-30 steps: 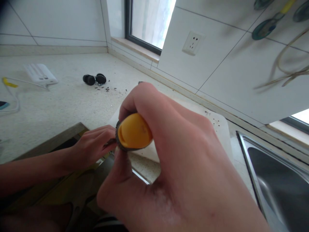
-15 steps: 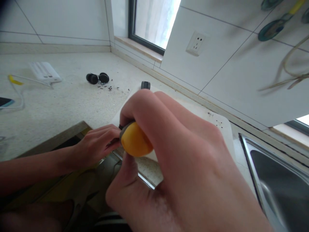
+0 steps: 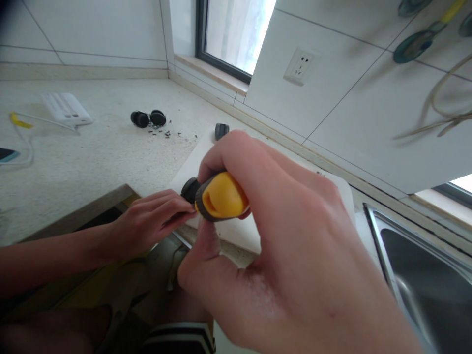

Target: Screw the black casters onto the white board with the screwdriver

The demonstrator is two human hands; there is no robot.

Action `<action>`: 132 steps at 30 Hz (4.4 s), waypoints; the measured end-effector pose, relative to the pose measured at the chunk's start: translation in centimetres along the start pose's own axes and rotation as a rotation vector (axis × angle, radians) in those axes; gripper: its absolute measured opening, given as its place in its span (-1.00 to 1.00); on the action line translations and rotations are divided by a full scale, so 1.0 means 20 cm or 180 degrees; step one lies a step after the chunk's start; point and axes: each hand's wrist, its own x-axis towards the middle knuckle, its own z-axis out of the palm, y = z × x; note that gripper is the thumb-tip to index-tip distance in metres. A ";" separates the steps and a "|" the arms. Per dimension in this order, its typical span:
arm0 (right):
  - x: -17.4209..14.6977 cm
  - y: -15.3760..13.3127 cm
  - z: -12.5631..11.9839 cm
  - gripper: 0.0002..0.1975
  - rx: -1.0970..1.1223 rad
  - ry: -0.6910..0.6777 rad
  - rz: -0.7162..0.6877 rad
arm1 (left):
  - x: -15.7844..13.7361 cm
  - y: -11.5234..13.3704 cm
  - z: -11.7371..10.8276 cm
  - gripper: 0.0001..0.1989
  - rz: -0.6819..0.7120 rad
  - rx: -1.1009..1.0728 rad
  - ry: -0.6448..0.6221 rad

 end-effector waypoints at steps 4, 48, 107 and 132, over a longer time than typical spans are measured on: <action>0.01 0.09 0.05 -0.84 -0.0091 0.0232 -0.0311 | 0.00 0.00 0.00 -0.92 0.0025 0.0024 0.0016; 0.09 0.19 -0.03 -0.81 0.0174 -0.0055 0.0187 | 0.03 -0.01 -0.05 -0.80 0.0737 0.0444 -0.0227; 0.01 0.64 -0.01 -0.74 0.0722 -0.1208 0.0561 | -0.02 -0.03 -0.03 -0.84 0.0498 0.0272 -0.0172; 0.07 0.72 0.03 -0.70 0.1165 -0.1237 0.0674 | -0.02 -0.04 -0.03 -0.83 0.0413 0.0202 -0.0114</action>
